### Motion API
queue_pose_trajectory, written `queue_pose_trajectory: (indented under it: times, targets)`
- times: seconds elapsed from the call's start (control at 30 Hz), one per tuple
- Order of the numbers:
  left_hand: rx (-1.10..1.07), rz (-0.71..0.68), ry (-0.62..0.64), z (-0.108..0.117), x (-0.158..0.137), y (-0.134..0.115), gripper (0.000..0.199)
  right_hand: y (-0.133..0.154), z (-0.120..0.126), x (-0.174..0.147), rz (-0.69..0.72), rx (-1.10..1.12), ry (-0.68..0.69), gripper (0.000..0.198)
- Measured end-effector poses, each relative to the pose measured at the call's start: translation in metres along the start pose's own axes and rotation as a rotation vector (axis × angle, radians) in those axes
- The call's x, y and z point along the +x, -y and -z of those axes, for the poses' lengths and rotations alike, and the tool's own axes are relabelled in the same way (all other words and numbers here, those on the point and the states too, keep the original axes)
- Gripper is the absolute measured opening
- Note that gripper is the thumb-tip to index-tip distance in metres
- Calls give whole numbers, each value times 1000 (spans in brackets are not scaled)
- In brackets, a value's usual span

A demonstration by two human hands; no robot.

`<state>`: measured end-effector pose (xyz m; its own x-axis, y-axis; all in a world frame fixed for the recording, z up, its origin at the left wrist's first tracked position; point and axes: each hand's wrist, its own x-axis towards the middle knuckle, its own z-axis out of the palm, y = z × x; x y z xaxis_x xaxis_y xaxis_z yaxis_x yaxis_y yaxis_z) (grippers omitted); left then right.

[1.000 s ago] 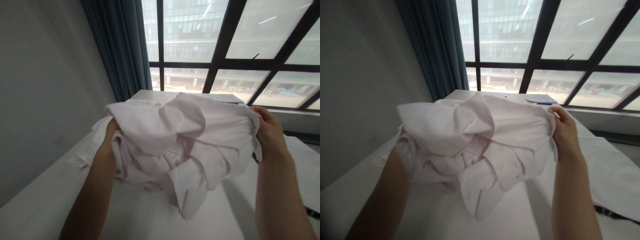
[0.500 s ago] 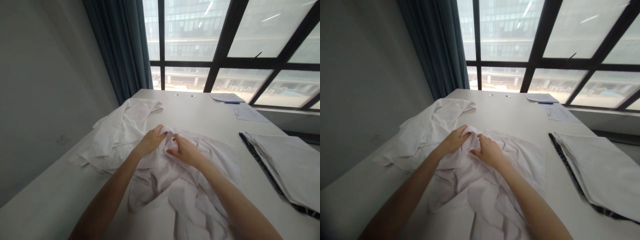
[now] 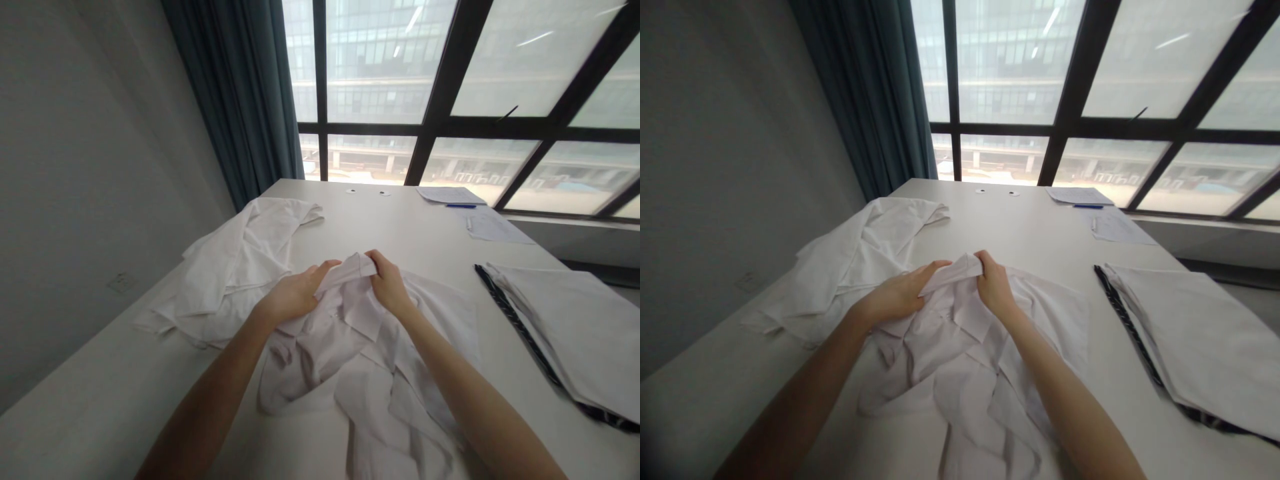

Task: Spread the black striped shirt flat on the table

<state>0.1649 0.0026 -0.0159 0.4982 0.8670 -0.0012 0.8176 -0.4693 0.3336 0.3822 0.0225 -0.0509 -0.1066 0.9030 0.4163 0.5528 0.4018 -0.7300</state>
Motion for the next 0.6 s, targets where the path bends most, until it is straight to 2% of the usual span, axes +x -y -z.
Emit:
queue_pose_trajectory:
  times: [0.1, 0.17, 0.23, 0.33, 0.4, 0.43, 0.5, 0.53, 0.57, 0.6]
  targets:
    - [70, 187, -39, 13, -1, 15, 49, 3, 32, 10, -7, -10, -225, 26]
    - [23, 267, -125, 20, 3, 30, 27, 2, 56, 14, -41, -12, -289, 24]
    - [-111, 251, -219, 26, 7, 43, 20, -4, 77, 15, -108, -73, -215, 23]
    - [-307, 143, -351, 31, 10, 46, 25, -16, 94, 10, -229, -387, 1, 22]
    - [-372, 76, -452, 33, 9, 36, 30, -17, 93, 4, -228, -569, 116, 36]
    - [-388, 35, -498, 33, 8, 27, 31, -14, 88, 0, -178, -587, 167, 49]
    - [-393, -55, -560, 33, 5, 8, 32, 1, 72, -6, 4, -478, 254, 71]
    - [-384, -101, -577, 31, 3, -2, 32, 12, 62, -9, 100, -377, 283, 73]
    - [-368, -143, -587, 29, 2, -12, 32, 23, 52, -11, 165, -274, 301, 66]
    - [-347, -178, -601, 27, 1, -22, 32, 33, 43, -12, 185, -189, 309, 51]
